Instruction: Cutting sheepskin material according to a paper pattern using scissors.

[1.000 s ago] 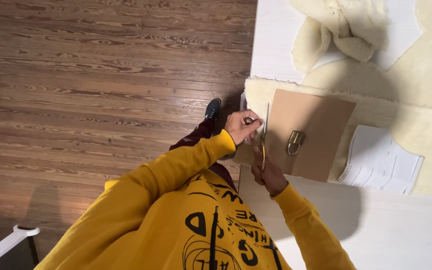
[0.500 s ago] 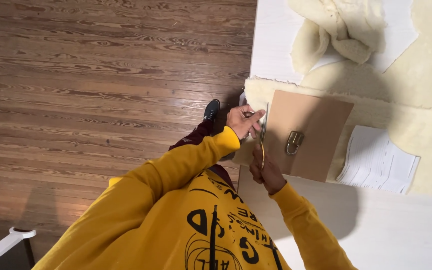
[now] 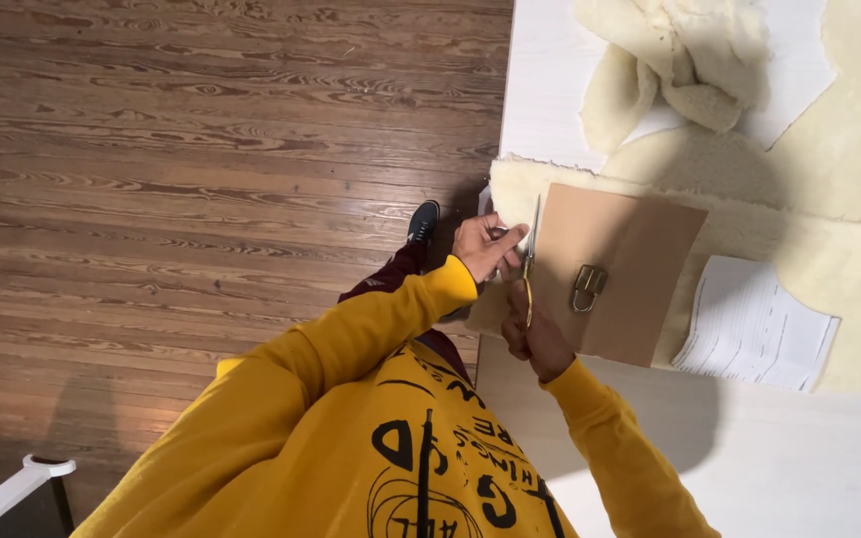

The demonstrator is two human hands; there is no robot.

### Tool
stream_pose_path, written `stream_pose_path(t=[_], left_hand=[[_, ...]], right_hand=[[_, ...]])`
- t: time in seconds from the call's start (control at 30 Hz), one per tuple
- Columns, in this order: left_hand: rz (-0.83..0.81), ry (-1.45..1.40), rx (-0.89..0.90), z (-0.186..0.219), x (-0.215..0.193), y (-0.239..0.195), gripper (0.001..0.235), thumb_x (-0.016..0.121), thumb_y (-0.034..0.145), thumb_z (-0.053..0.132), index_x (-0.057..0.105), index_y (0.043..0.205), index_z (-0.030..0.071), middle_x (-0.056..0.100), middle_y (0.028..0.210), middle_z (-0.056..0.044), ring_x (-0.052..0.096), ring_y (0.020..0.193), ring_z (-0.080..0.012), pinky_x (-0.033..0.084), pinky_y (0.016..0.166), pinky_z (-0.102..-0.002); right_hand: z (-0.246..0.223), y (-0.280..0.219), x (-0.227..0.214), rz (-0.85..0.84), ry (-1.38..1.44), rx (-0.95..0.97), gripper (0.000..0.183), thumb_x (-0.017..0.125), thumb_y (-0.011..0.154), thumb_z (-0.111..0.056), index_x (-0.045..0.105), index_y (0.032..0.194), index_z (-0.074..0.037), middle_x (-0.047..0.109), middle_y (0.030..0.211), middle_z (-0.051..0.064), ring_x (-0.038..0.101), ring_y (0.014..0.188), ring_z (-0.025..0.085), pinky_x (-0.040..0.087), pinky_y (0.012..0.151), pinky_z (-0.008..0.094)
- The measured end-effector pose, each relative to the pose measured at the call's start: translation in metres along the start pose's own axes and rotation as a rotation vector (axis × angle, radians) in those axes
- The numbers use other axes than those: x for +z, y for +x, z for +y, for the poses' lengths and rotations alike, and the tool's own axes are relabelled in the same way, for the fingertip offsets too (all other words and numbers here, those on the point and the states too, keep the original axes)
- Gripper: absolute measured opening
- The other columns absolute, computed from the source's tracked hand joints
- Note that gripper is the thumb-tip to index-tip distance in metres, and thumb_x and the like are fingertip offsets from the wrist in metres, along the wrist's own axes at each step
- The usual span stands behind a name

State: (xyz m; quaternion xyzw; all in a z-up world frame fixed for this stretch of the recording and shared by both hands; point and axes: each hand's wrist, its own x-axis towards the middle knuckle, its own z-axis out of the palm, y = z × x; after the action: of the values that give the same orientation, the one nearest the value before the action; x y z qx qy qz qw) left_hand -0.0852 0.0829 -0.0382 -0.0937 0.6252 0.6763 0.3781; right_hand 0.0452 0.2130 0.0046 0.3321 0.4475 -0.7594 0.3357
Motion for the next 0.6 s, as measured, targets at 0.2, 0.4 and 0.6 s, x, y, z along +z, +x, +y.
stream_pose_path(t=[0.2,0.4,0.6], left_hand=[[0.001,0.094,0.005,0.006,-0.003,-0.003,0.037,0.076,0.092,0.036,0.070,0.089,-0.001,0.073,0.063,-0.007,0.064,0.046,-0.0089,0.048,0.041,-0.026],[0.002,0.099,0.098,0.002,-0.005,-0.006,0.030,0.077,0.093,0.031,0.074,0.091,0.000,0.072,0.066,-0.004,0.061,0.052,-0.0038,0.046,0.046,-0.023],[0.025,0.158,0.126,0.004,-0.006,-0.006,0.027,0.078,0.092,0.028,0.077,0.093,0.001,0.074,0.070,-0.002,0.064,0.058,-0.0032,0.050,0.052,-0.021]], right_hand=[[-0.043,-0.023,0.033,-0.004,-0.041,-0.044,0.054,0.039,0.105,-0.047,0.043,0.155,-0.025,0.047,0.077,-0.019,0.024,0.043,0.008,0.021,0.039,0.026],[-0.040,-0.007,0.021,0.025,-0.004,-0.024,0.055,0.041,0.104,-0.049,0.046,0.151,-0.022,0.046,0.076,-0.019,0.025,0.042,0.008,0.021,0.039,0.026],[-0.034,0.000,0.021,0.041,-0.027,-0.023,0.061,0.046,0.098,-0.058,0.054,0.145,-0.020,0.030,0.048,-0.004,0.024,0.039,0.010,0.021,0.038,0.028]])
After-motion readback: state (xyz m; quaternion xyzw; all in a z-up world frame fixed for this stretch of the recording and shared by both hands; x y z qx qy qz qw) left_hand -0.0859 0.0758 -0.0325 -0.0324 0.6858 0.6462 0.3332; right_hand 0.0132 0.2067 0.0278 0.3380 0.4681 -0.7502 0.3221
